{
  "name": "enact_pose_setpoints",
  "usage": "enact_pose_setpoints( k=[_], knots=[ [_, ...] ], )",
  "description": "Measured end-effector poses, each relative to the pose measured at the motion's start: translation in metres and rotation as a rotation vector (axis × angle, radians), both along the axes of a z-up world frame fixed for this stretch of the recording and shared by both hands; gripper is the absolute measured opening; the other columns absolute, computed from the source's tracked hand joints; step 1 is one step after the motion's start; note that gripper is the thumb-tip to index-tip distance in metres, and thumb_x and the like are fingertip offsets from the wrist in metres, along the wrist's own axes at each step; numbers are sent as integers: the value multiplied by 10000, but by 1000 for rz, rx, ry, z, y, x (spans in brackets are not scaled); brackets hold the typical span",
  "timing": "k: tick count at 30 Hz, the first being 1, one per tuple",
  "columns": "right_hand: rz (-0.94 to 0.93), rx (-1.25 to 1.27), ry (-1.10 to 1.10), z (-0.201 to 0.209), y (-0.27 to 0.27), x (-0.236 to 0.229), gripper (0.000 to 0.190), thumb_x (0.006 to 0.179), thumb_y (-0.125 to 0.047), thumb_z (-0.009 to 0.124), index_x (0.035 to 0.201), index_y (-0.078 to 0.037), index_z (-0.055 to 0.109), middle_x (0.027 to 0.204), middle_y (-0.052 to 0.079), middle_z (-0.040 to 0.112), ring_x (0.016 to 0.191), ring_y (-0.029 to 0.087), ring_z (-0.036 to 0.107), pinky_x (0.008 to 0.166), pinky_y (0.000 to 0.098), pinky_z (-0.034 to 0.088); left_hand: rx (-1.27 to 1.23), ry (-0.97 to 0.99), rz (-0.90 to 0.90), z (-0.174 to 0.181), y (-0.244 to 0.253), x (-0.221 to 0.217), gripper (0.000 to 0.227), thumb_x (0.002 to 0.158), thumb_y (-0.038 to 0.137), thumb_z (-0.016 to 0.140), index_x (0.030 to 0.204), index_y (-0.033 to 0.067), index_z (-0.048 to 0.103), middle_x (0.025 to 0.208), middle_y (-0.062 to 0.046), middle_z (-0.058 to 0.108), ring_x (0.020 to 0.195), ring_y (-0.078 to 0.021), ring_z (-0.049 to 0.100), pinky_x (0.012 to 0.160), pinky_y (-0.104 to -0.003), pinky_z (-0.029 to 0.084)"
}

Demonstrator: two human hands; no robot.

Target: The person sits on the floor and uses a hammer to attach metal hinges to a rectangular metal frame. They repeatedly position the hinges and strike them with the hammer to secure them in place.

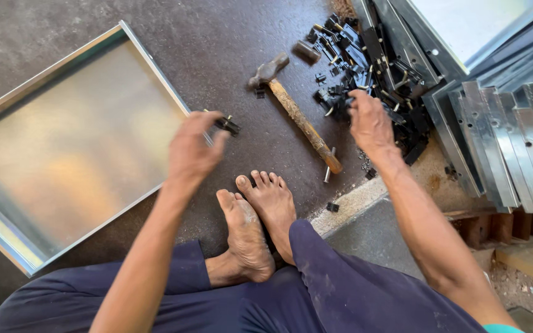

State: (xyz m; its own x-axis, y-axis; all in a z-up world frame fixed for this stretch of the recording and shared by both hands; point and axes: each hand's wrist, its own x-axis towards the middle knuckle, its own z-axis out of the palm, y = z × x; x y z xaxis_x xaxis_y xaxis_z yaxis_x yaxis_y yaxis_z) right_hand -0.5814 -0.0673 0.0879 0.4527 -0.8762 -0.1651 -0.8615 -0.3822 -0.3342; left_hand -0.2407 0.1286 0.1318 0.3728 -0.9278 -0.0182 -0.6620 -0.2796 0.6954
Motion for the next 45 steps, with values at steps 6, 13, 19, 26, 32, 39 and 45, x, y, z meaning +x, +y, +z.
enact_pose_setpoints(
  k=[6,13,19,26,32,39,45],
  knots=[
    [-68,166,-150,28,-39,-22,328,1015,-56,636,1337,-46,574,1056,130,737,955,231,735,865,346,585,244,-383,-339,-21,-41,-14,545,692,259,871,1185,130,676,1154,-121,581,1012,-307,637,829,-430,557],
    [251,16,-62,30,-6,5,545,877,-117,787,1332,-49,495,961,141,703,860,292,687,762,400,578,-114,-106,-295,-24,-34,1,318,751,3,797,1007,60,618,1091,-131,608,991,-330,669,868,-432,579],
    [65,139,-176,60,-36,2,491,986,-53,684,1435,-27,487,1008,155,675,851,248,678,718,360,600,-71,563,268,-1,16,65,490,759,-74,765,1181,121,610,1176,-49,649,1065,-167,729,898,-292,593],
    [224,-68,-112,31,17,-31,199,945,-150,756,1071,1,724,970,155,690,858,337,665,748,427,536,-55,-386,215,-60,120,97,363,865,55,842,1206,93,726,1160,-101,722,1085,-302,689,986,-480,507],
    [201,-84,-105,-8,18,-38,99,1020,-101,714,1058,-12,736,991,188,695,908,382,658,812,459,521,-185,-137,422,-79,145,74,317,855,17,800,1163,61,737,1051,-118,723,946,-282,654,829,-409,520],
    [119,38,-52,-10,13,-35,212,997,-177,737,1104,6,743,981,195,726,848,323,700,798,425,546,-233,-90,462,-56,155,57,310,813,-14,803,1101,89,748,996,-77,732,956,-254,661,854,-384,538],
    [92,-8,-42,3,9,-40,194,1077,-176,746,1114,12,779,966,193,749,831,287,704,774,389,549,-68,227,623,-46,160,64,318,860,93,817,1167,159,767,1024,-67,703,930,-225,640,804,-354,532]
  ],
)
